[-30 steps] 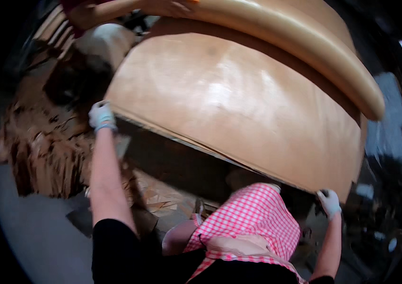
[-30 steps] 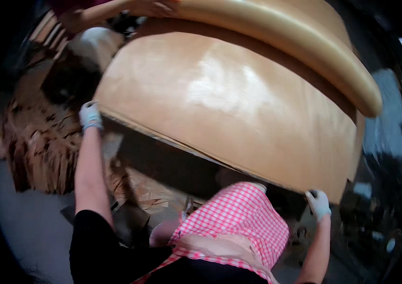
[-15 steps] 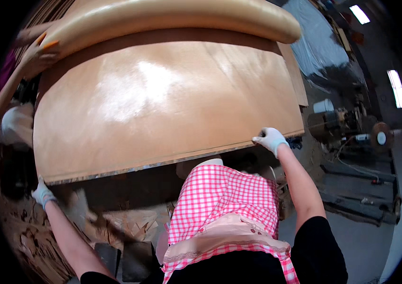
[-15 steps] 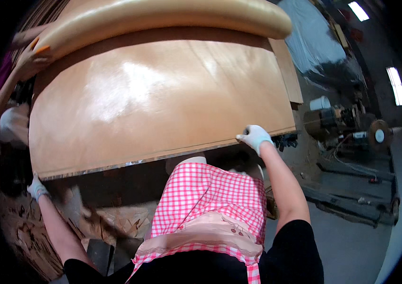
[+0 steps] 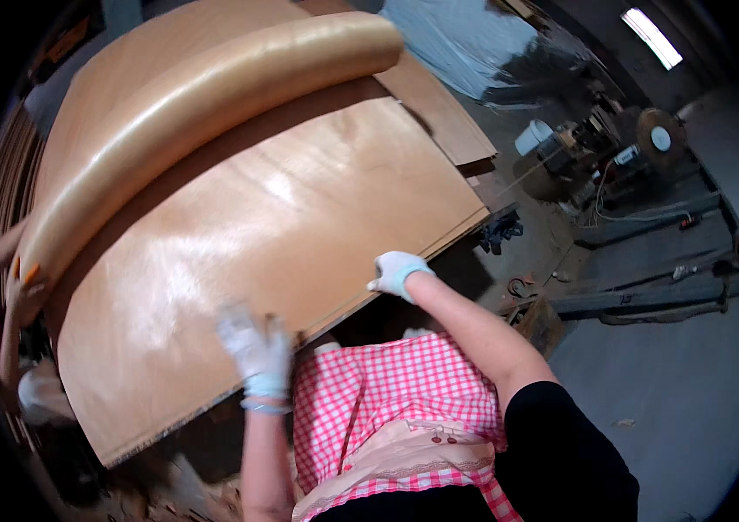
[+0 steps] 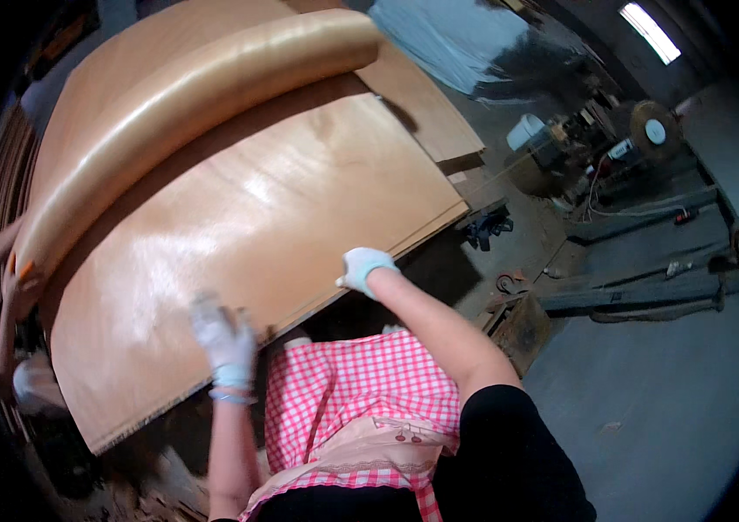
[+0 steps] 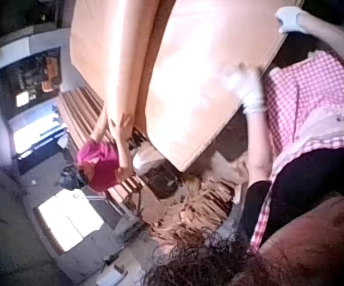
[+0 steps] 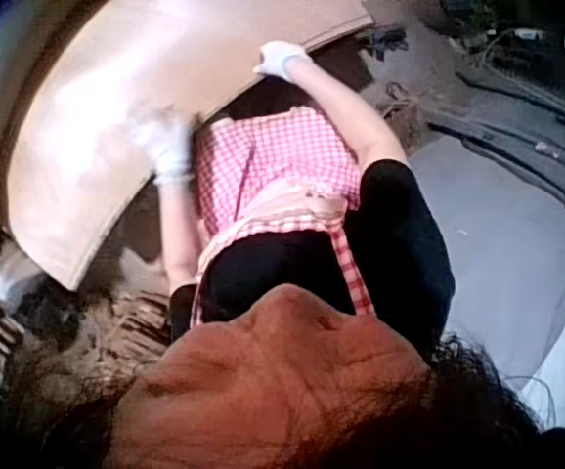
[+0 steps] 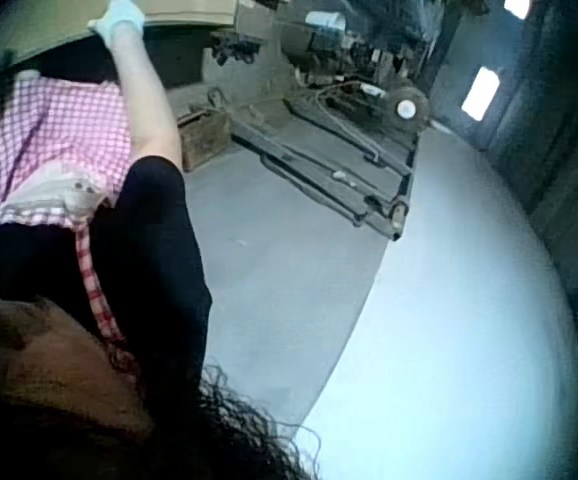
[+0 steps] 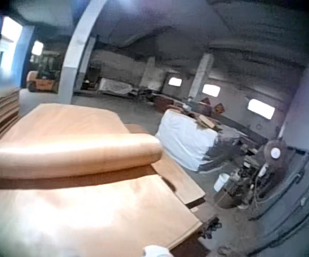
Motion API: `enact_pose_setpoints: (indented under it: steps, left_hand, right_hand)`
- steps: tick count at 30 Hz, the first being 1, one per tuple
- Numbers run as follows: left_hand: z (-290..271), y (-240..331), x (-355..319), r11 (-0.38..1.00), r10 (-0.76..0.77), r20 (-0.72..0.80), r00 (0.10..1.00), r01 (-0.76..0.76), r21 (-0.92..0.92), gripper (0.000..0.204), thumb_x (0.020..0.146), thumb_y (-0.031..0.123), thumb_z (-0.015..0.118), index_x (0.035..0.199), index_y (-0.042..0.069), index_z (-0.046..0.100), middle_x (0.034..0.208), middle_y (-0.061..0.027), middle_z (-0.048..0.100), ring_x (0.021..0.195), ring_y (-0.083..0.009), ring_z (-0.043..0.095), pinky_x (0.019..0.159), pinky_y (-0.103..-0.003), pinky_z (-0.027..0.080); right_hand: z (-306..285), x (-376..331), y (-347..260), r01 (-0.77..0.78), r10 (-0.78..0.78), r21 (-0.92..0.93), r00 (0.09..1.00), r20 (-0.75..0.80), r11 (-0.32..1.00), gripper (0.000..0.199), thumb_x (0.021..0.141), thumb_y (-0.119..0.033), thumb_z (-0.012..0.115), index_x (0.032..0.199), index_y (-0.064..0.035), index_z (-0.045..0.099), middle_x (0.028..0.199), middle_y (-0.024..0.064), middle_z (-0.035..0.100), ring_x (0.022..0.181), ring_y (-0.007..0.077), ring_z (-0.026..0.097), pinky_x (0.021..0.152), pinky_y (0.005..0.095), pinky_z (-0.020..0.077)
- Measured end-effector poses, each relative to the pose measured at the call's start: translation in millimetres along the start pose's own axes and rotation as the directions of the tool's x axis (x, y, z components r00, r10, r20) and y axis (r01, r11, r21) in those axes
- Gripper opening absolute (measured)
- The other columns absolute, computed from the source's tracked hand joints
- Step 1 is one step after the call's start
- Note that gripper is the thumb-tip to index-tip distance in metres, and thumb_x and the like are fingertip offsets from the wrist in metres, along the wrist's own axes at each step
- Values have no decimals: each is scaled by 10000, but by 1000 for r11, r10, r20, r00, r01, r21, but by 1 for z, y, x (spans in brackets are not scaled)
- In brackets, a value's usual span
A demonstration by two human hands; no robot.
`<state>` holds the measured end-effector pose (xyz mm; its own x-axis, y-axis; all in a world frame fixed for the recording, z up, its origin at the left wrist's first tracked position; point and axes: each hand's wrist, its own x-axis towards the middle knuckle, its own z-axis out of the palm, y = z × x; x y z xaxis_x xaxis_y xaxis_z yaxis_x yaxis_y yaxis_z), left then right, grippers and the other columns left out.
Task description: The person lifts large, thin sheets of wood veneer from a stack and places them onto a metal workbench. They align the sheets and smooth them down with gloved hands. A coworker assists by rolling the veneer sheets on the opposite side of the table.
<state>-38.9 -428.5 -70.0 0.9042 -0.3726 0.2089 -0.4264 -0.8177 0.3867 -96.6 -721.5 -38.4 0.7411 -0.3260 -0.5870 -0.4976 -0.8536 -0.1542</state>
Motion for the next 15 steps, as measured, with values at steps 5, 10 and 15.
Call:
enact_pose_setpoints:
  steps: [5, 10, 15]
  left_hand:
    - [60, 109, 26, 998, 62, 277, 959, -69, 15, 902, 779, 433, 662, 1444, -30, 266, 1510, -251, 237, 1417, -372, 189, 1163, -489, 93]
    - [65, 91, 23, 1000, -8, 298, 955, 0, 28, 964, 756, 442, 694, 1466, -11, 224, 1528, -221, 215, 1429, -345, 175, 1168, -466, 98]
    - [60, 98, 21, 999, -1, 320, 947, -14, 46, 956, 754, 427, 699, 1471, 6, 228, 1534, -211, 208, 1431, -347, 168, 1169, -466, 95]
  right_hand:
    - [-4, -3, 7, 29, -30, 25, 999, 27, 999, 384, 789, -365, 684, 1036, -71, 700, 1091, 176, 662, 1012, 333, 642, 859, 448, 513]
    - [-29, 9, 86, 146, -154, 185, 988, 32, 972, 308, 793, -289, 624, 994, -71, 710, 1055, 175, 671, 967, 334, 650, 858, 423, 502]
    - [-63, 24, 233, 0, 11, 154, 997, -73, 988, 285, 822, -271, 647, 1044, -98, 689, 1066, 152, 674, 993, 305, 640, 886, 395, 488]
